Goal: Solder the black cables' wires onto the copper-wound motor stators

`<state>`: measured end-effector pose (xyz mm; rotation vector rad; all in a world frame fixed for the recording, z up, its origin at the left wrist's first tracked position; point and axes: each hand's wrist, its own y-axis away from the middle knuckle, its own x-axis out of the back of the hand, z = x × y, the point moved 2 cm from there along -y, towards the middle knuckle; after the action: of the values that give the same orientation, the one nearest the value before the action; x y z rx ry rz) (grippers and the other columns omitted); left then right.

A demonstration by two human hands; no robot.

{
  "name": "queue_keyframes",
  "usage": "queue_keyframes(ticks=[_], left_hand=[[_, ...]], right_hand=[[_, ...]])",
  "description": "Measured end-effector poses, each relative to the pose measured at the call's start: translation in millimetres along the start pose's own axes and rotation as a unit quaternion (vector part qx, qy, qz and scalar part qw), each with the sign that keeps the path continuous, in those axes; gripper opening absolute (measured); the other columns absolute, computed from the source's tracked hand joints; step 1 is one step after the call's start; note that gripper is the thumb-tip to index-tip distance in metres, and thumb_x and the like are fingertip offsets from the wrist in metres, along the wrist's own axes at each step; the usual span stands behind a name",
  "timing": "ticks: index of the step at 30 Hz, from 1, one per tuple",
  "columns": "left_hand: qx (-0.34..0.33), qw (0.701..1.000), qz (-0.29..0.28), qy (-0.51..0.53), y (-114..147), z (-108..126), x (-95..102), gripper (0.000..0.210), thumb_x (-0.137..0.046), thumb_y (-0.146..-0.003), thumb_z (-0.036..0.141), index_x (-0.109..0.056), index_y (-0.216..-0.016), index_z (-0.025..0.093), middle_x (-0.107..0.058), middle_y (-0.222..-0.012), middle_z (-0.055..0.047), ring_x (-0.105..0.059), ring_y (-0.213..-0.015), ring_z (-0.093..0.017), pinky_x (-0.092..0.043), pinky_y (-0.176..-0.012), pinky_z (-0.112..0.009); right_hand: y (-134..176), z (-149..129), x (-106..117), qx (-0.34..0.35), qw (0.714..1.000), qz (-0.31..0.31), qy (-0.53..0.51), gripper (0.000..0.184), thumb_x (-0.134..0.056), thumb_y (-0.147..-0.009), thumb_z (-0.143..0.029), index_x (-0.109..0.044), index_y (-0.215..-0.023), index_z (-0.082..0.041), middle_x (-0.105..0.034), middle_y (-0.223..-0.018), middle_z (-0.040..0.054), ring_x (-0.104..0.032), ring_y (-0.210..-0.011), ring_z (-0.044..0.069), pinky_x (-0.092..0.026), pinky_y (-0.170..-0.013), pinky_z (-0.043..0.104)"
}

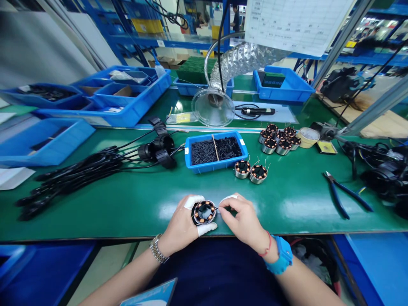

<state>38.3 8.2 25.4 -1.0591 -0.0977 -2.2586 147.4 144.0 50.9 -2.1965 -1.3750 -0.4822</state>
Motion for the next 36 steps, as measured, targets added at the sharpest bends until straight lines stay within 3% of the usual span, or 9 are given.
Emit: queue_keyframes(ticks=[7, 11, 14, 18, 24, 28, 31, 34, 36], left_hand=[[-0.007, 1.0, -0.005, 0.01, 0, 0, 0.0, 0.053, -0.074, -0.052, 0.04, -0.048, -0.093, 0.018, -0.053, -0.089, -0.005, -0.051, -0.085, -0.024, -0.041, -0.077, -0.041], [-0.005, 1.0, -0.015, 0.004, 0, 1, -0.3, 0.05, -0.073, -0.054, 0.039, -0.049, -0.092, 0.019, -0.052, -0.088, -0.005, -0.051, -0.085, -0.024, -0.041, -0.077, -0.04], [-0.01, 1.0, -0.013, 0.005, 0, 1, -0.2, 0.048, -0.071, -0.056, 0.04, -0.048, -0.093, 0.018, -0.053, -0.088, -0.005, -0.052, -0.085, -0.023, -0.041, -0.078, -0.04], [-0.019, 1.0, -0.015, 0.006, 0, 1, -0.6, 0.048, -0.07, -0.058, 0.04, -0.047, -0.094, 0.017, -0.054, -0.09, -0.007, -0.052, -0.087, -0.024, -0.041, -0.08, -0.041], [-0.023, 1.0, -0.02, 0.007, -1, -2, -2.3, 0.048, -0.068, -0.061, 0.04, -0.045, -0.096, 0.016, -0.053, -0.092, -0.008, -0.052, -0.09, -0.025, -0.042, -0.081, -0.042], [-0.007, 1.0, -0.017, 0.011, 1, -1, -5.0, 0.048, -0.068, -0.061, 0.041, -0.047, -0.096, 0.017, -0.053, -0.091, -0.008, -0.053, -0.089, -0.025, -0.043, -0.079, -0.041], [0.011, 1.0, -0.016, 0.011, 6, -3, -4.8, 0.059, -0.07, -0.058, 0.043, -0.046, -0.105, 0.016, -0.053, -0.097, -0.01, -0.052, -0.094, -0.026, -0.042, -0.082, -0.043], [0.013, 0.999, -0.041, 0.019, 11, -10, 3.1, 0.072, -0.07, -0.06, 0.038, -0.039, -0.121, 0.016, -0.051, -0.112, -0.013, -0.048, -0.106, -0.028, -0.038, -0.091, -0.046], [0.017, 0.997, -0.071, 0.039, 12, -16, 13.2, 0.064, -0.064, -0.069, 0.033, -0.037, -0.125, 0.018, -0.051, -0.117, -0.012, -0.047, -0.109, -0.025, -0.036, -0.094, -0.045]], right_hand=[[-4, -4, -4, 0.02, 0.999, -0.022, 0.019, 0.015, -0.048, -0.081, -0.017, -0.058, -0.071, -0.019, -0.06, -0.068, 0.0022, -0.054, -0.068, 0.014, -0.045, -0.064, 0.027], [4, -5, -9, 0.034, 0.999, 0.0, 0.033, 0.014, -0.047, -0.082, -0.017, -0.058, -0.074, -0.02, -0.059, -0.069, 0.0031, -0.053, -0.068, 0.015, -0.045, -0.065, 0.029], [16, -5, -16, 0.062, 0.996, 0.038, 0.043, 0.015, -0.048, -0.081, -0.013, -0.059, -0.089, -0.02, -0.06, -0.077, 0.0056, -0.053, -0.075, 0.018, -0.046, -0.068, 0.033], [33, -3, -27, 0.121, 0.988, 0.076, 0.064, 0.038, -0.045, -0.08, -0.005, -0.051, -0.113, -0.022, -0.057, -0.092, 0.0094, -0.051, -0.087, 0.021, -0.048, -0.072, 0.038], [43, 0, -38, 0.161, 0.978, 0.079, 0.109, 0.055, -0.042, -0.077, 0.002, -0.037, -0.128, -0.019, -0.05, -0.106, 0.0152, -0.046, -0.1, 0.025, -0.045, -0.082, 0.046], [41, 2, -33, 0.137, 0.985, 0.063, 0.082, 0.049, -0.042, -0.079, -0.003, -0.04, -0.125, -0.02, -0.051, -0.108, 0.0133, -0.047, -0.102, 0.024, -0.045, -0.085, 0.044], [38, 6, -23, 0.073, 0.995, 0.04, 0.052, 0.042, -0.047, -0.08, -0.011, -0.044, -0.121, -0.02, -0.054, -0.107, 0.0113, -0.049, -0.102, 0.023, -0.045, -0.087, 0.042], [36, 9, -17, 0.023, 0.999, 0.009, 0.044, 0.051, -0.052, -0.077, -0.018, -0.038, -0.125, -0.019, -0.051, -0.115, 0.0123, -0.046, -0.108, 0.024, -0.042, -0.092, 0.043], [34, 10, -18, 0.019, 0.999, -0.021, 0.047, 0.059, -0.055, -0.075, -0.021, -0.031, -0.129, -0.018, -0.046, -0.122, 0.0129, -0.041, -0.114, 0.025, -0.037, -0.096, 0.044]])
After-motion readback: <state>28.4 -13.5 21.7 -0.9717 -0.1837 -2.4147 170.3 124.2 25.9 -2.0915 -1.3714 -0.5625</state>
